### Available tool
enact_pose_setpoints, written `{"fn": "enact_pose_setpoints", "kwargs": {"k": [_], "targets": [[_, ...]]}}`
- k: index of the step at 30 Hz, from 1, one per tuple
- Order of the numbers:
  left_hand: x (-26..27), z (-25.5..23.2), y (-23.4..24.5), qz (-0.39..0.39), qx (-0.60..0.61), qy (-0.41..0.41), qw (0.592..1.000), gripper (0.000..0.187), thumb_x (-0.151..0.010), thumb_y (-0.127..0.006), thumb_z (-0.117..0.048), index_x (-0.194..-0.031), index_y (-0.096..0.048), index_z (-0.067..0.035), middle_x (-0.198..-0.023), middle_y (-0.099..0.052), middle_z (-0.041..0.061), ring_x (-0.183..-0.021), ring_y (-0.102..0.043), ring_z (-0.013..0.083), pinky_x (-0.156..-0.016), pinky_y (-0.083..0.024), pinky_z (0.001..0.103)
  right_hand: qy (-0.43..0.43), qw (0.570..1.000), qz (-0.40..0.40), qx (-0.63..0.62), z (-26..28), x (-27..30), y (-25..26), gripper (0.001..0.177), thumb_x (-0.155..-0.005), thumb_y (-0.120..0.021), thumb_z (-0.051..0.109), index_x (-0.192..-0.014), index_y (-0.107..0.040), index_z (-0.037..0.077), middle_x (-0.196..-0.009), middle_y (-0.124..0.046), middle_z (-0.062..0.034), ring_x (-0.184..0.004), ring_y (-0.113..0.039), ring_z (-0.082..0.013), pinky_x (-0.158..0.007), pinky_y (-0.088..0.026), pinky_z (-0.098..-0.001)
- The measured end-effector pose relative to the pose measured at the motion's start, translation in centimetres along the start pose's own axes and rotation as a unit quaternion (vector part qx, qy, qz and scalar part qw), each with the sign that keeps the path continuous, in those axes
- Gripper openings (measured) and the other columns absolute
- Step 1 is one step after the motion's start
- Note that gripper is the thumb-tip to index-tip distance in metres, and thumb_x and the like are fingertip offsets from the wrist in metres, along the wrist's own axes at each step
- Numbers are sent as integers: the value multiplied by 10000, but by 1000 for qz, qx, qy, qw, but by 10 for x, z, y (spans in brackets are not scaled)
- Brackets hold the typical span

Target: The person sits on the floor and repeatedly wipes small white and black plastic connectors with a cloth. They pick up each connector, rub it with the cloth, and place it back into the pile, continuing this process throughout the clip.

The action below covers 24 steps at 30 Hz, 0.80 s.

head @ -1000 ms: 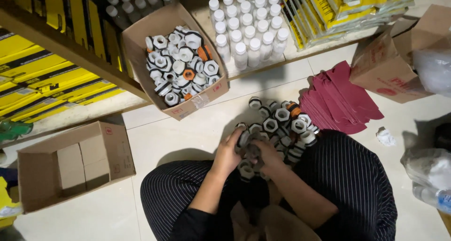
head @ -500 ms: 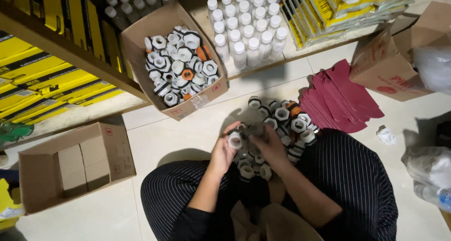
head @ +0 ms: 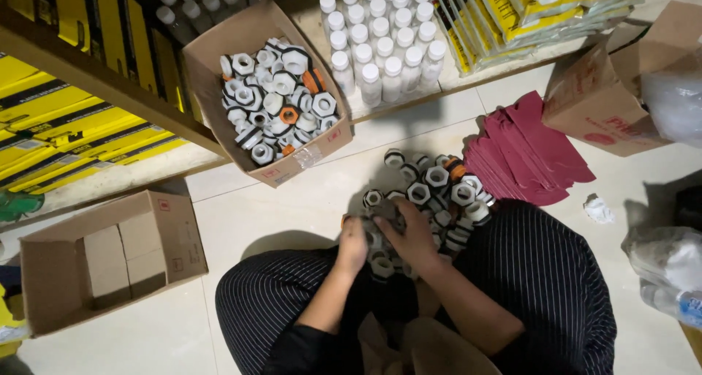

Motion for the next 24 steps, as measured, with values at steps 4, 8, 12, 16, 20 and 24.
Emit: {"fn": "enact_pose_setpoints", "kwargs": {"k": [4, 8, 12, 16, 20, 24], "targets": [[-85, -46, 135, 7, 524, 586, 618, 423, -901, -378, -396, -879, -571, -20, -622, -527, 69, -468, -465, 176, -337, -375, 263, 28, 998, 16, 47, 2, 5, -2, 598, -824, -568, 384, -1232, -387, -13, -1259, -368, -218, -1170, -362, -375, -940, -339, -506], [-81, -50, 134, 58, 535, 588, 604, 601, -880, -320, -533, -1159, -466, -20, -1050, -506, 188, -834, -522, 280, -552, -488, 401, 5, 989, 105, 105, -6, 10, -20, 535, -809, -574, 359, -1227, -399, 75, -1257, -403, -152, -1166, -393, -315, -940, -380, -454], [-123, -92, 189, 163, 507, 502, 681, 641, -882, -349, -519, -1196, -461, 29, -1255, -385, 222, -1177, -354, 299, -946, -332, 447, -26, 998, 60, 1, -4, 11, -13, 522, -794, -598, 292, -1207, -411, 33, -1266, -379, -181, -1195, -347, -343, -982, -312, -487], [-116, -85, 167, 200, 536, 502, 649, 475, -889, -445, -397, -1229, -473, -67, -1305, -379, 167, -1233, -310, 286, -998, -250, 439, -48, 997, -3, -68, -18, 4, 1, 574, -776, -629, 368, -1201, -402, 57, -1264, -361, -176, -1200, -333, -324, -998, -290, -474], [-96, -70, 137, 215, 563, 506, 618, 456, -717, -667, -272, -1104, -555, -57, -951, -598, 144, -897, -576, 220, -779, -457, 383, -78, 984, -77, -140, -20, 8, 17, 563, -784, -613, 369, -1210, -397, 70, -1262, -355, -167, -1187, -337, -305, -988, -292, -473], [-165, -143, 247, 327, 483, 432, 688, 550, -786, -437, -180, -1305, -342, -25, -1238, -441, 195, -1167, -410, 295, -967, -322, 414, 25, 986, -99, -132, -19, 9, 17, 446, -794, -619, 301, -1120, -440, 54, -1115, -457, -137, -1070, -437, -249, -938, -344, -463]]}}
Point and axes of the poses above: each hand's wrist, its own x-axis away from the middle knuckle, its own y-axis out of the back of the hand, z = x × y, the point moved 6 cm from there along -x, towards the middle knuckle
